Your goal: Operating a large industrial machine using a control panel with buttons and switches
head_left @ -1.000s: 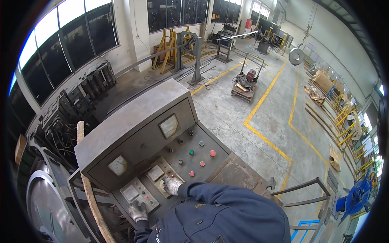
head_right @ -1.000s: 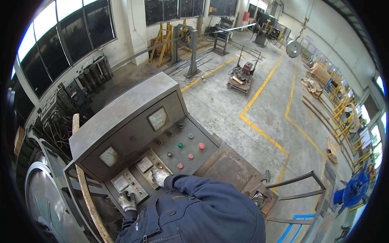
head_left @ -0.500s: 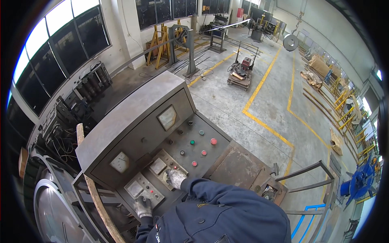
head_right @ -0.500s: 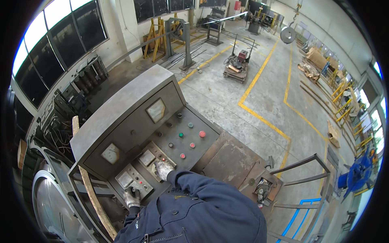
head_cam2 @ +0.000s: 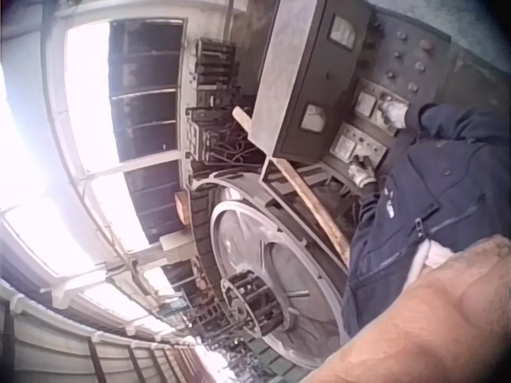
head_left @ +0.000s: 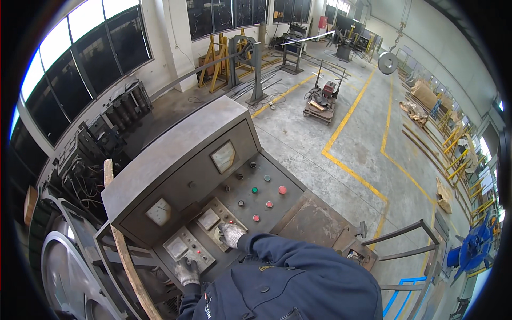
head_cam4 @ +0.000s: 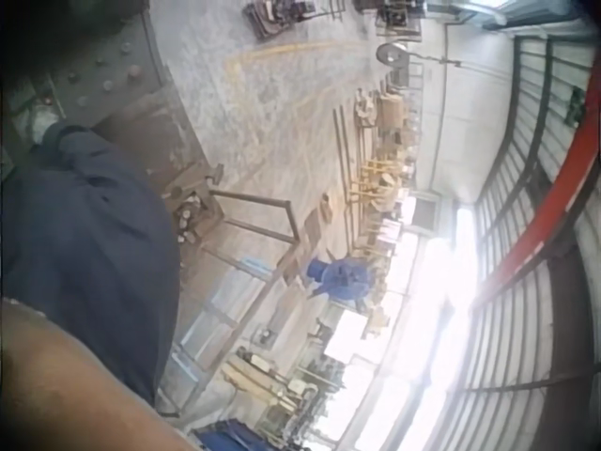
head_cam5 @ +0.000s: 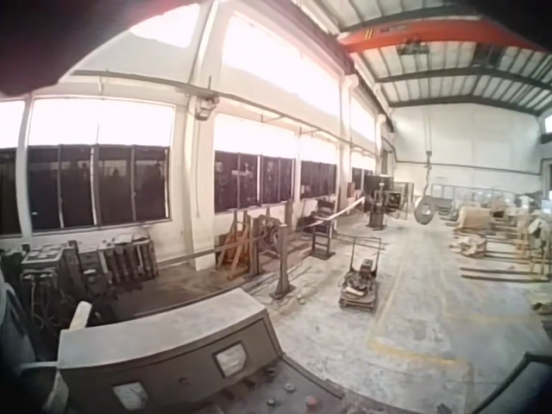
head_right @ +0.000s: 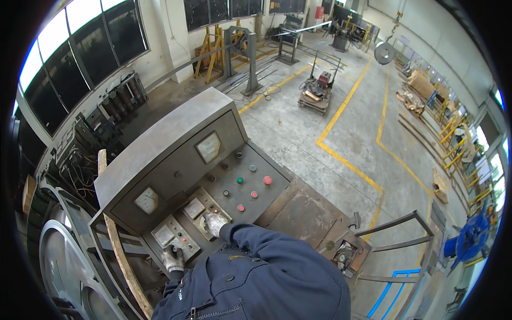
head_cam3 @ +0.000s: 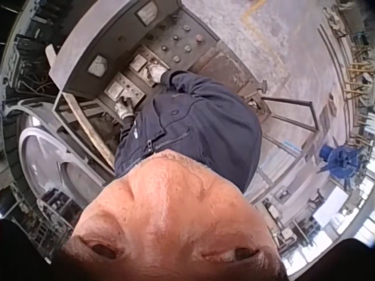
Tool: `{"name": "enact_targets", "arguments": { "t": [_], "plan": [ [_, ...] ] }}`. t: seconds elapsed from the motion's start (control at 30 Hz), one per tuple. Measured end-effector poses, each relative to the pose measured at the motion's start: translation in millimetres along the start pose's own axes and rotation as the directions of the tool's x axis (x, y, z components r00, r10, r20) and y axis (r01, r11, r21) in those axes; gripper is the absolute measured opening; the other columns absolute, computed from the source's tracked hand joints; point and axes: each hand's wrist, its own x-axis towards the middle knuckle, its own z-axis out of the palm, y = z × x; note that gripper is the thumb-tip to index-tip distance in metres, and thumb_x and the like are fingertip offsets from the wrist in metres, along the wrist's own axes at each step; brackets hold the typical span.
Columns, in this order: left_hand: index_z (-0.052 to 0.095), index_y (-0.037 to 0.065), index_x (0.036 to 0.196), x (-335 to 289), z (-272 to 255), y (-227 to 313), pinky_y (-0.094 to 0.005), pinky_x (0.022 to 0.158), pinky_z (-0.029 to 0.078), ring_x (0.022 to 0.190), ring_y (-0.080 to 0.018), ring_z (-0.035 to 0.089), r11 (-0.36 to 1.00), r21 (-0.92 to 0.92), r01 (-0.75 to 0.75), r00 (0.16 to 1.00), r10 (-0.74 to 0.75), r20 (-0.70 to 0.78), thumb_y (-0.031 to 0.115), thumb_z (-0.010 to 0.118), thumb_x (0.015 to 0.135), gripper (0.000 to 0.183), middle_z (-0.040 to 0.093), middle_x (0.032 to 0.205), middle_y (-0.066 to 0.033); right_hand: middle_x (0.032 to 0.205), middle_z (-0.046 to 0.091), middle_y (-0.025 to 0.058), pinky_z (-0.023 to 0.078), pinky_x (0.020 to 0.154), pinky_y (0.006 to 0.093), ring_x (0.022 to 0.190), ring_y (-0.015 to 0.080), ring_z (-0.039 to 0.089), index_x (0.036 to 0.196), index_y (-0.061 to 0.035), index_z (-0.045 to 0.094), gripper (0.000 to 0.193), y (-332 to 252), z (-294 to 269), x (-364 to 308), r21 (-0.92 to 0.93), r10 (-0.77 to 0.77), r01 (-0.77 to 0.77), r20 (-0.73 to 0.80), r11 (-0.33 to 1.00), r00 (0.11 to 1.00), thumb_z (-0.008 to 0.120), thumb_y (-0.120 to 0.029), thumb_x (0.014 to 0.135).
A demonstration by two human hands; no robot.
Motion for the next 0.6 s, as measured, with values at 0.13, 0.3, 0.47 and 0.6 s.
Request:
{"name": "enact_targets", "arguments": {
  "t": [0.13,0.3,0.47,0.6],
  "plan": [
    [0.069,0.009,0.114,-2.4,1.8,0.0,-0.0541,0.103,0.045,0.116,-0.0454,0.057,1.0,0.026,0.008,1.0,-0.008,-0.028,0.031,0.075,0.08,0.041,0.062,0.119,-0.0261,0.106,0.072,0.0208,0.055,0.086,0.0512,0.101,0.0412,0.07,0.119,-0.0031,0.059,0.04,-2.5,-3.9,1.8,-0.013,0.01,-0.009,0.045,1.0,0.999,0.073,-0.025,0.088],
    [0.07,0.009,0.114,-2.6,4.6,-3.5,-0.0538,0.101,0.046,0.112,-0.0453,0.059,1.0,0.03,0.006,0.999,-0.005,-0.034,0.03,0.074,0.081,0.04,0.065,0.114,-0.0258,0.107,0.072,0.0209,0.056,0.086,0.0505,0.101,0.0399,0.07,0.122,-0.0047,0.06,0.041,-6.1,-9.8,-2.1,0.028,-0.008,0.007,0.02,1.0,1.0,0.072,-0.023,0.088],
    [0.064,0.01,0.119,0.5,3.5,-8.4,-0.0547,0.103,0.044,0.117,-0.0476,0.055,1.0,0.021,0.006,0.999,-0.007,0.041,0.027,0.078,0.082,0.043,0.06,0.119,-0.0269,0.104,0.072,0.0215,0.055,0.085,0.0516,0.099,0.041,0.07,0.118,-0.0042,0.059,0.038,-5.0,-4.5,-2.8,0.003,-0.002,0.002,-0.015,1.0,1.0,0.072,-0.024,0.088],
    [0.065,0.01,0.117,2.2,3.2,-10.3,-0.0546,0.104,0.044,0.117,-0.0473,0.055,1.0,0.022,-0.007,0.999,0.006,0.047,0.026,0.078,0.081,0.042,0.06,0.119,-0.0265,0.101,0.071,0.0223,0.055,0.084,0.0525,0.097,0.0424,0.07,0.116,-0.0029,0.058,0.038,-0.2,3.4,0.0,0.025,0.004,-0.004,-0.025,1.0,1.0,0.073,-0.024,0.087]
  ]
}}
